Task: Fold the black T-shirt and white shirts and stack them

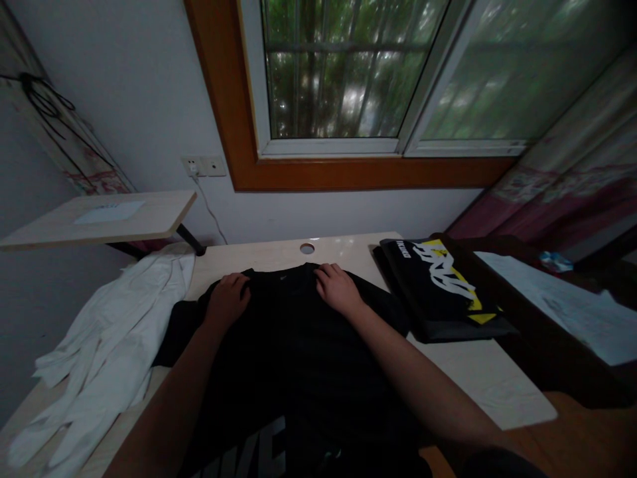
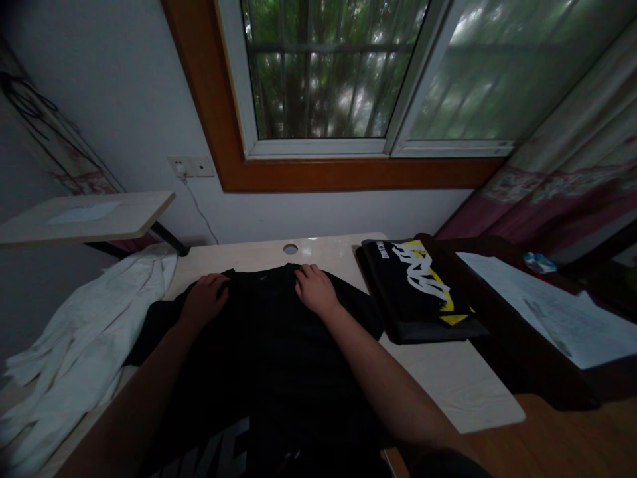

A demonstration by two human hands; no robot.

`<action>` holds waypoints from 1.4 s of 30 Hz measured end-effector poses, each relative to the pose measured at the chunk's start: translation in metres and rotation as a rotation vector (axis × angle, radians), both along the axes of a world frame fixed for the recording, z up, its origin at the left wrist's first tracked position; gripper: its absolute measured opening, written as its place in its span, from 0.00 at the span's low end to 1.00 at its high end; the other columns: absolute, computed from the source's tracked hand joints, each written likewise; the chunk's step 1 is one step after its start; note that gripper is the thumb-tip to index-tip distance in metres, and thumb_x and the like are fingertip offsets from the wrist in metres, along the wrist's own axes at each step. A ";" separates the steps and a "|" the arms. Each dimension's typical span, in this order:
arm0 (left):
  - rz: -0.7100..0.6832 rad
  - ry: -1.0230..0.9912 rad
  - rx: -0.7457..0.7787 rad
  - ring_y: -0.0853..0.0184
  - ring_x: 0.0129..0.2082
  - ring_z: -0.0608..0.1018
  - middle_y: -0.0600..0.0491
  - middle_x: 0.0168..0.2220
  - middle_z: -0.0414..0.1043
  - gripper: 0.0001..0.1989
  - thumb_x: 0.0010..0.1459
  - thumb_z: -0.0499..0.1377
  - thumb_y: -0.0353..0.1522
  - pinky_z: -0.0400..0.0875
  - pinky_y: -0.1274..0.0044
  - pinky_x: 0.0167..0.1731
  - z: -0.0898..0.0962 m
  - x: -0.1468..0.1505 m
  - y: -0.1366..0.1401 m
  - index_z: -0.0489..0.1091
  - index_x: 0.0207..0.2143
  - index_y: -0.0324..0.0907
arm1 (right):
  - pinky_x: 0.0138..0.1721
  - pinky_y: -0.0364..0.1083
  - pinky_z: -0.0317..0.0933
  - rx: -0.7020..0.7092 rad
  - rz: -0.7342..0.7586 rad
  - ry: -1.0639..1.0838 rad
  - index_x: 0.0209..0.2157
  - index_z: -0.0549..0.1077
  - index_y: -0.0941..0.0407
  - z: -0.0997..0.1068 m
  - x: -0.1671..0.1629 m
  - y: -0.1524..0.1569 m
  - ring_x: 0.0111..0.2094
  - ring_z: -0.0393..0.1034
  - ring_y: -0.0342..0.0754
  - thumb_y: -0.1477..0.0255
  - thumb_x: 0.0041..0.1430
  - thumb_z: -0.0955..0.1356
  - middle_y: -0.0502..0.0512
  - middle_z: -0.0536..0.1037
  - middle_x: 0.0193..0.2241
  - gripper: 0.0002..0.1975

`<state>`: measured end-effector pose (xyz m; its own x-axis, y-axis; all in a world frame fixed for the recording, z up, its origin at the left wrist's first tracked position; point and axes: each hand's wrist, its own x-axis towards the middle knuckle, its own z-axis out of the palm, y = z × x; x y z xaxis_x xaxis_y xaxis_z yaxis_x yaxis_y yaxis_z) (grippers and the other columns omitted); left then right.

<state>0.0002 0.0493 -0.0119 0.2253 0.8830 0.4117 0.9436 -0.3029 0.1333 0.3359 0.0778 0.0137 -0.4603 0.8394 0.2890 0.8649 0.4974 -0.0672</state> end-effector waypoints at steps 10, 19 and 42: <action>0.015 0.022 -0.032 0.53 0.58 0.72 0.40 0.58 0.71 0.20 0.66 0.51 0.35 0.65 0.61 0.62 -0.005 -0.009 0.006 0.70 0.56 0.37 | 0.60 0.55 0.61 -0.023 0.043 -0.064 0.60 0.71 0.60 0.002 0.004 0.006 0.58 0.66 0.59 0.68 0.70 0.62 0.65 0.72 0.59 0.21; 0.001 0.017 -0.043 0.55 0.59 0.71 0.43 0.58 0.71 0.21 0.66 0.49 0.35 0.64 0.61 0.63 0.000 -0.038 0.019 0.70 0.57 0.39 | 0.57 0.56 0.63 -0.219 -0.076 -0.074 0.61 0.70 0.53 0.021 0.067 0.025 0.56 0.70 0.60 0.61 0.68 0.66 0.64 0.73 0.59 0.23; 0.006 0.060 -0.074 0.53 0.62 0.70 0.40 0.61 0.69 0.23 0.65 0.49 0.37 0.62 0.56 0.63 -0.008 -0.068 0.036 0.68 0.59 0.39 | 0.44 0.54 0.67 -0.038 -0.516 -0.181 0.52 0.74 0.59 0.056 0.084 0.016 0.49 0.72 0.63 0.78 0.67 0.59 0.72 0.76 0.49 0.18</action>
